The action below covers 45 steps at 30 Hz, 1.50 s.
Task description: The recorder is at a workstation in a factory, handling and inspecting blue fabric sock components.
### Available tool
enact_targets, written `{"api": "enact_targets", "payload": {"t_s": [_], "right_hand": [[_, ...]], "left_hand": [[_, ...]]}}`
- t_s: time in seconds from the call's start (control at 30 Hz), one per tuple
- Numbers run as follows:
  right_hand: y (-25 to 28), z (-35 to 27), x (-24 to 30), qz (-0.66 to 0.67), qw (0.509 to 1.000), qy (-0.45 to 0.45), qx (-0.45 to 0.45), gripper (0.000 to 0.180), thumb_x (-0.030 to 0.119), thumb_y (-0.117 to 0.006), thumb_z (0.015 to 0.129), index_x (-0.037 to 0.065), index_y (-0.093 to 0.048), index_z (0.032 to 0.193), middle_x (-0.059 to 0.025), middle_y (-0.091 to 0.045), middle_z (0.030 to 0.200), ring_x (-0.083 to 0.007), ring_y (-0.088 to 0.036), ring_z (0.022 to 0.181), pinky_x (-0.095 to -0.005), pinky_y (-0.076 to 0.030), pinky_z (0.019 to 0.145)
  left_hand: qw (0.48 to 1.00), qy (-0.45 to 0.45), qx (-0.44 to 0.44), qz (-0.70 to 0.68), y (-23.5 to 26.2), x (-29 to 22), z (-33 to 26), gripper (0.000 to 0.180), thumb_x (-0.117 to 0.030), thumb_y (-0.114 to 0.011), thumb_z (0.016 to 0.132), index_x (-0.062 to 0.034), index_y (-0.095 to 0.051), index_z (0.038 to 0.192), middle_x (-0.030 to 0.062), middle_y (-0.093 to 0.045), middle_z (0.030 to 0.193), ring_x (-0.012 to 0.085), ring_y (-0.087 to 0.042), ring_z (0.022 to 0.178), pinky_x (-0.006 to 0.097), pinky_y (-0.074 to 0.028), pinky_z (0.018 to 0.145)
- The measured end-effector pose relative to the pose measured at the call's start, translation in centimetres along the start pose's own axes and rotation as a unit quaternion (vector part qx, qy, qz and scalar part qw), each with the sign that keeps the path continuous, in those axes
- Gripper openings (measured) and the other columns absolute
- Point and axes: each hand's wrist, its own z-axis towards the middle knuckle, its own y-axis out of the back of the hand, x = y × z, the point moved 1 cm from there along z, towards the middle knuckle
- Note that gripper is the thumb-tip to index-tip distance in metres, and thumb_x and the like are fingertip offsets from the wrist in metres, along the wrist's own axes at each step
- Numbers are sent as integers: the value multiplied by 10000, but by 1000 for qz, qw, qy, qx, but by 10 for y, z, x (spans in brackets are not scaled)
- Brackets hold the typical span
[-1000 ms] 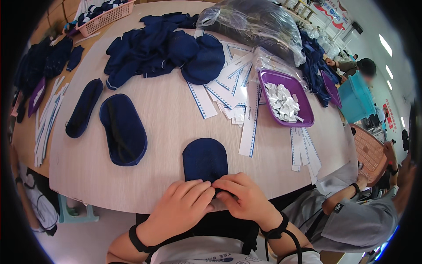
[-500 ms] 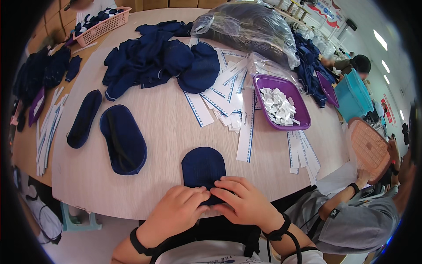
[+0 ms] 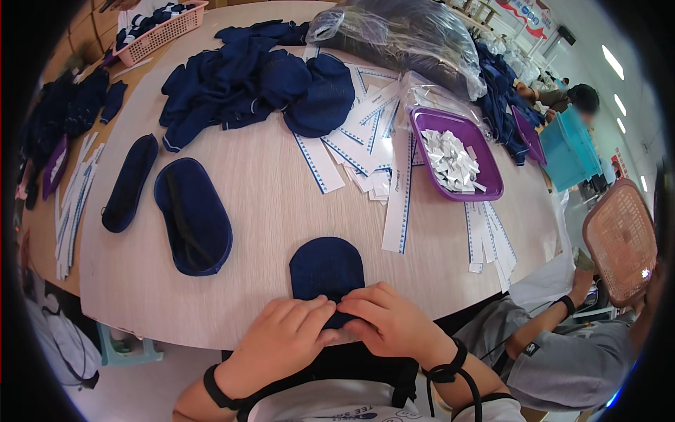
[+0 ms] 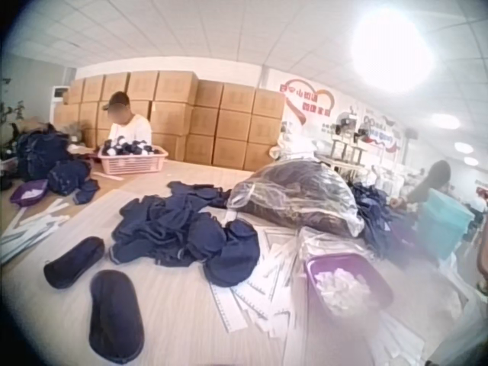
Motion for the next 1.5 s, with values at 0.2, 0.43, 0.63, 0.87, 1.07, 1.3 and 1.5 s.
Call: {"api": "enact_targets", "payload": {"t_s": [0.2, 0.43, 0.63, 0.87, 1.07, 1.3, 1.5], "right_hand": [[3, 6, -4, 67, 996, -49, 32, 217, 65, -593, 731, 36, -571, 945, -95, -562, 920, -280, -507, 820, -340, -430, 709], [5, 10, -1, 43, 996, -66, 36, 204, 92, -595, 731, 39, -584, 927, -102, -573, 899, -280, -525, 828, -340, -438, 721], [9, -1, 16, -104, 994, 23, 35, 238, 159, -626, 719, 92, -576, 941, -43, -562, 934, -222, -542, 854, -307, -468, 719], [-1, -1, 4, -40, 997, 63, 6, 313, 81, -664, 661, 80, -583, 964, -55, -555, 939, -232, -543, 841, -310, -463, 719], [-3, 7, 2, 12, 1000, -11, -18, 254, 77, -602, 729, 50, -566, 979, -104, -554, 934, -280, -532, 830, -337, -449, 701], [-9, 9, 0, 57, 997, -36, -23, 238, 87, -584, 756, 47, -570, 991, -125, -562, 916, -298, -536, 842, -350, -454, 723], [-3, 7, 5, -28, 1000, -8, -8, 283, 119, -616, 732, 60, -559, 1003, -103, -556, 950, -279, -533, 882, -345, -458, 746]], "left_hand": [[995, -67, -31, 61, 3, 4, 0, 358, -224, -672, 676, -63, -555, 973, 56, -571, 991, 208, -538, 848, 323, -417, 757], [998, -59, 7, -2, 5, 12, 4, 354, -193, -665, 680, -59, -544, 983, 48, -566, 947, 212, -533, 819, 315, -422, 726], [998, -31, 12, -47, 5, 2, -9, 334, -181, -658, 697, -38, -546, 977, 67, -574, 902, 226, -543, 777, 319, -424, 679], [998, 11, 20, -51, 5, 1, -3, 302, -204, -648, 718, -31, -558, 949, 82, -580, 865, 242, -545, 762, 328, -424, 695], [995, -8, -38, 96, 3, -2, 4, 331, -227, -664, 689, -42, -569, 947, 63, -577, 925, 226, -529, 832, 333, -404, 753], [992, -51, -31, 112, 4, 3, -7, 372, -217, -682, 666, -64, -562, 984, 57, -550, 981, 204, -515, 869, 327, -400, 790], [996, -35, -37, 72, 4, 6, -3, 356, -192, -683, 662, -81, -559, 977, 29, -565, 952, 193, -526, 844, 308, -421, 759]]}}
